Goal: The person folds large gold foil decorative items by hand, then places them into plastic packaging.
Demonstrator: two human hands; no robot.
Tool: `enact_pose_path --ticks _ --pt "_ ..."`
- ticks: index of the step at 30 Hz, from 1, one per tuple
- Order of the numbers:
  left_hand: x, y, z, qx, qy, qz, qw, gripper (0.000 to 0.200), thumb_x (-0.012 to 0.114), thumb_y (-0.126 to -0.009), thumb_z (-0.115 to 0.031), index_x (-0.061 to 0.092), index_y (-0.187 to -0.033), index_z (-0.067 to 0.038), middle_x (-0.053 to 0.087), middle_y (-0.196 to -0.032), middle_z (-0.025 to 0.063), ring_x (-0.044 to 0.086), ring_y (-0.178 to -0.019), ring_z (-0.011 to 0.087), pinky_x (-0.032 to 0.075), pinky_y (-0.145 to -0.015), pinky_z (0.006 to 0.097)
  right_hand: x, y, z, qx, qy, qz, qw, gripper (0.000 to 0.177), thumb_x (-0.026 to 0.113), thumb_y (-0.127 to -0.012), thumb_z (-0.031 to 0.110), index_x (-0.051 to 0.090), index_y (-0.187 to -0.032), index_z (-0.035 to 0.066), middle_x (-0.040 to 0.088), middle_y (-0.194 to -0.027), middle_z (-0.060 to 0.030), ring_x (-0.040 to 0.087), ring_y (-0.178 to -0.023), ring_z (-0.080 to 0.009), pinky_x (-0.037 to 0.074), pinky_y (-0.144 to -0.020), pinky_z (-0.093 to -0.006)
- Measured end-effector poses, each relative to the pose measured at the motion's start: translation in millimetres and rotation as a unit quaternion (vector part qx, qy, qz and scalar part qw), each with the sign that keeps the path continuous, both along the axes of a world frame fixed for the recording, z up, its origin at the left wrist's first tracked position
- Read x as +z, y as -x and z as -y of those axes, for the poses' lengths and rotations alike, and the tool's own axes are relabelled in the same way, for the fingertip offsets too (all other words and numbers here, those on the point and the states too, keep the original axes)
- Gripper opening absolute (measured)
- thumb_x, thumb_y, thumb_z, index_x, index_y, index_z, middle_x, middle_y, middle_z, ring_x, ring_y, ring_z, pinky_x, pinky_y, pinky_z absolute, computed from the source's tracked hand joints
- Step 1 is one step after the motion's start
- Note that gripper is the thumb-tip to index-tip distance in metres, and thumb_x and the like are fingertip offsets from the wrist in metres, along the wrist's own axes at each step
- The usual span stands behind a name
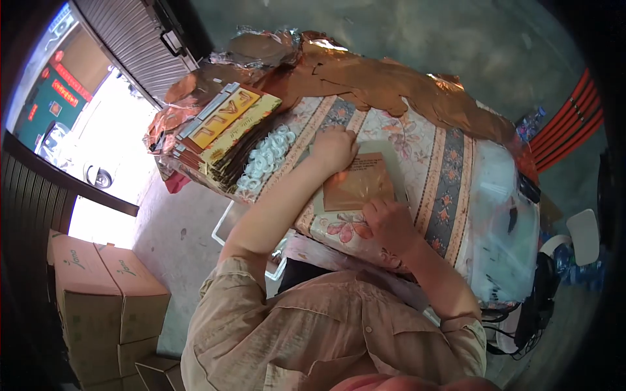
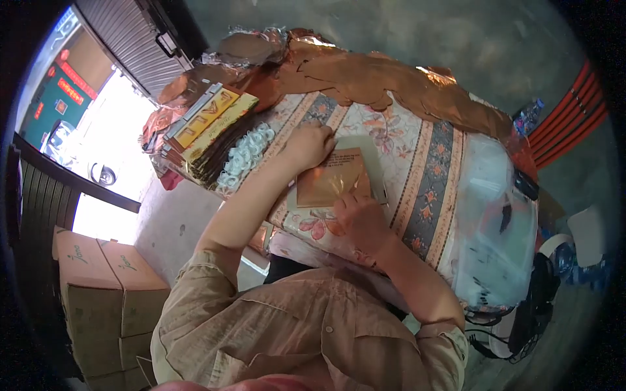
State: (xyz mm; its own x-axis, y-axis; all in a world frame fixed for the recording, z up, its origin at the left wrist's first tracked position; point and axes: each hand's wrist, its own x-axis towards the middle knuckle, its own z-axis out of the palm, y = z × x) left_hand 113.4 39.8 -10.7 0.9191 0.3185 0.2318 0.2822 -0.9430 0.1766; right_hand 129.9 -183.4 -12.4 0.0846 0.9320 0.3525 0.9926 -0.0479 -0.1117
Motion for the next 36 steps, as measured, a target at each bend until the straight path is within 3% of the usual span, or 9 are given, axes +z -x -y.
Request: enact_pose_path --ticks 5,7,14,17,26,28,32,34,36 --pt "-1 -10 -28 0.020 0.117 -0.019 0.993 0.033 0.061 -0.086 -0.038 0.066 -0.087 -0.006 0.067 -0.088 0.0174 0.064 -0.084 0.0315 0.050 -0.077 0.0401 1 0 1 0.013 -0.011 0.002 1.000 0.015 0.064 -0.071 0.017 0.053 -0.074 0.007 0.057 -0.078 -0.0100 0.063 -0.072 -0.0258 0.052 -0.061 -0.0343" --pt "17 -4 -34 0.017 0.279 -0.110 0.954 0.041 0.063 -0.085 -0.045 0.066 -0.084 -0.005 0.065 -0.075 0.0128 0.063 -0.073 0.0240 0.048 -0.073 0.0356 -4 -1 2 -0.004 0.014 0.015 1.000 0.012 0.063 -0.071 0.014 0.054 -0.075 0.007 0.057 -0.076 -0.0090 0.062 -0.070 -0.0238 0.052 -0.062 -0.0337" --pt "-9 -5 -55 -0.065 0.485 -0.026 0.872 0.029 0.066 -0.089 -0.033 0.066 -0.083 -0.005 0.063 -0.074 -0.0024 0.057 -0.069 0.0064 0.045 -0.062 0.0259 -3 -4 0 0.008 -0.018 0.028 0.999 0.010 0.061 -0.074 0.013 0.055 -0.079 0.006 0.055 -0.075 -0.0074 0.061 -0.069 -0.0230 0.050 -0.056 -0.0336" --pt "-5 1 -62 -0.089 0.663 -0.031 0.742 0.022 0.070 -0.089 -0.025 0.065 -0.094 -0.004 0.064 -0.079 -0.0024 0.055 -0.067 0.0043 0.045 -0.059 0.0198 0 -1 1 0.001 -0.012 0.048 0.999 0.015 0.060 -0.075 0.012 0.059 -0.087 0.004 0.055 -0.076 -0.0069 0.060 -0.068 -0.0219 0.050 -0.056 -0.0324" --pt "-12 -3 -64 -0.071 0.642 -0.012 0.763 0.016 0.075 -0.084 -0.016 0.064 -0.081 -0.006 0.063 -0.074 -0.0022 0.054 -0.063 0.0049 0.044 -0.059 0.0210 3 -6 4 0.019 0.037 0.081 0.996 0.018 0.059 -0.075 0.013 0.061 -0.090 0.004 0.057 -0.080 -0.0054 0.060 -0.073 -0.0187 0.051 -0.063 -0.0293" --pt "-12 -4 -61 -0.072 0.629 0.000 0.774 0.016 0.075 -0.083 -0.016 0.064 -0.080 -0.005 0.064 -0.074 -0.0018 0.054 -0.064 0.0053 0.045 -0.060 0.0213 8 -9 6 0.027 0.089 -0.019 0.996 0.025 0.061 -0.079 0.014 0.064 -0.101 0.002 0.059 -0.084 -0.0084 0.062 -0.077 -0.0241 0.052 -0.063 -0.0349" --pt "-10 -3 -59 -0.084 0.586 -0.005 0.806 0.016 0.075 -0.083 -0.016 0.064 -0.079 -0.005 0.063 -0.074 -0.0017 0.054 -0.065 0.0057 0.044 -0.061 0.0219 37 -30 7 0.015 0.129 -0.202 0.971 0.017 0.063 -0.083 0.016 0.065 -0.095 0.004 0.062 -0.087 -0.0095 0.064 -0.081 -0.0253 0.052 -0.066 -0.0355" --pt "-10 -1 -56 -0.085 0.575 -0.003 0.814 0.015 0.075 -0.083 -0.015 0.065 -0.079 -0.005 0.063 -0.073 -0.0018 0.054 -0.065 0.0057 0.044 -0.061 0.0220 56 -50 -3 -0.108 0.110 -0.316 0.936 0.015 0.063 -0.086 0.019 0.066 -0.094 0.006 0.064 -0.089 -0.0106 0.064 -0.083 -0.0265 0.051 -0.069 -0.0352" --pt "-7 -2 -52 -0.079 0.571 -0.010 0.817 0.015 0.074 -0.083 -0.014 0.064 -0.079 -0.004 0.061 -0.072 -0.0021 0.052 -0.065 0.0057 0.043 -0.060 0.0225 51 -80 -20 -0.158 -0.019 -0.216 0.963 0.015 0.061 -0.087 0.016 0.066 -0.097 0.005 0.063 -0.088 -0.0121 0.064 -0.088 -0.0264 0.050 -0.074 -0.0334"
